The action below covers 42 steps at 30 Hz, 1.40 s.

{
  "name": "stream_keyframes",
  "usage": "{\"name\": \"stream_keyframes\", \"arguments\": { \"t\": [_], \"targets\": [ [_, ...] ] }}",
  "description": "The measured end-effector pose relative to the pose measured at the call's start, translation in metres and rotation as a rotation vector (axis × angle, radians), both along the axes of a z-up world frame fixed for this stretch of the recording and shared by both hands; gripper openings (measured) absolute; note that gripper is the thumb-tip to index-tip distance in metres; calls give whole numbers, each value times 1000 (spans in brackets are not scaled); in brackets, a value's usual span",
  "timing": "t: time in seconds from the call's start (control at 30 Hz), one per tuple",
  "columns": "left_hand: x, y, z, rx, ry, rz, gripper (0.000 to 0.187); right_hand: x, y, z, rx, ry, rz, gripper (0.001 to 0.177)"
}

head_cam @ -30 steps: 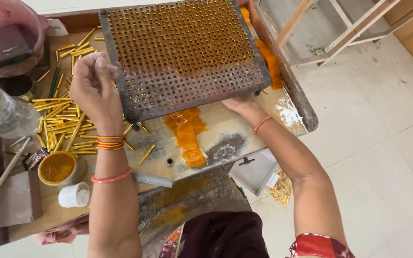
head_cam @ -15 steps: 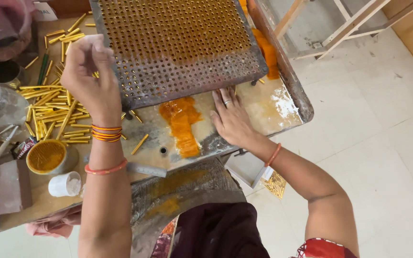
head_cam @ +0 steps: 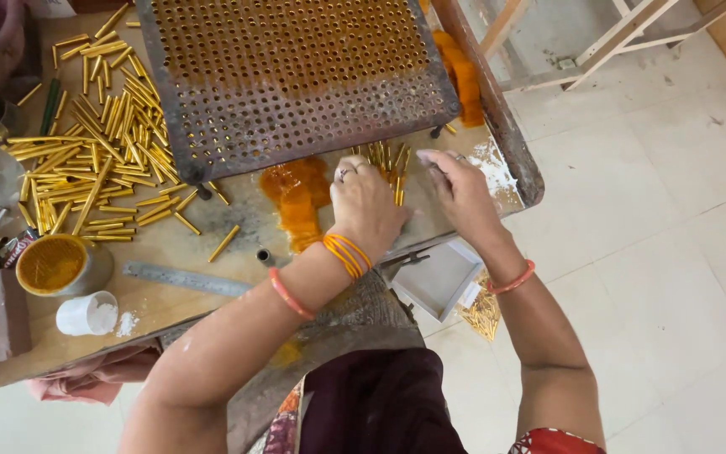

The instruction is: Inserting small plastic tubes into a perforated metal assembly plate.

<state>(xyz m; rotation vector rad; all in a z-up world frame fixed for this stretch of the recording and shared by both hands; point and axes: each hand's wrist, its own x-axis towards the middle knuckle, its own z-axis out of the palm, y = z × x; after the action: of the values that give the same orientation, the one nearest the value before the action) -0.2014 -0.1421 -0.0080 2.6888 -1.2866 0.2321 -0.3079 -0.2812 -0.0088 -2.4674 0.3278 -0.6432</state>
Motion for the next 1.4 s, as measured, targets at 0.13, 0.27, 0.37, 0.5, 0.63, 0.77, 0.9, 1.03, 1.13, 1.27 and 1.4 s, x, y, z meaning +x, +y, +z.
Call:
{"name": "stream_keyframes", "arguments": {
  "t": [0.13, 0.27, 0.37, 0.5, 0.63, 0.77, 0.9, 1.03, 1.13, 1.27, 1.4],
  "targets": [
    [8, -22, 14, 254, 54, 69, 100, 11, -7, -20, -3, -80, -31, 32],
    [6, -33, 3, 425, 181, 59, 80, 22, -9, -29, 2, -141, 41, 34],
    [8, -45, -37, 314, 39, 24, 58, 33, -15, -41, 12, -143, 42, 32],
    [10, -52, -54, 97, -150, -80, 47, 32, -11, -40, 124, -122, -5, 33],
    [7, -52, -61, 73, -149, -181, 39, 14, 1, -33, 231, -151, -117, 35],
    [11, -68, -65, 57, -212, -279, 33, 14, -12, -53, 455, -307, -111, 38],
    [9, -80, -62, 140, -110, -284, 32, 16, -9, -64, 430, -324, -107, 38],
    [23, -97, -79, 127, -12, -261, 32, 13, -11, -68, 637, -414, -53, 39],
    [28, -100, -80, 123, 63, -294, 37, 11, -14, -75, 776, -555, -32, 38],
    [17, -83, -64, 54, -20, -333, 30, 4, -3, -67, 753, -684, -129, 27],
    [11, -59, -25, -103, -101, -371, 19, 0, -2, -73, 655, -787, -145, 18]
  ]
}}
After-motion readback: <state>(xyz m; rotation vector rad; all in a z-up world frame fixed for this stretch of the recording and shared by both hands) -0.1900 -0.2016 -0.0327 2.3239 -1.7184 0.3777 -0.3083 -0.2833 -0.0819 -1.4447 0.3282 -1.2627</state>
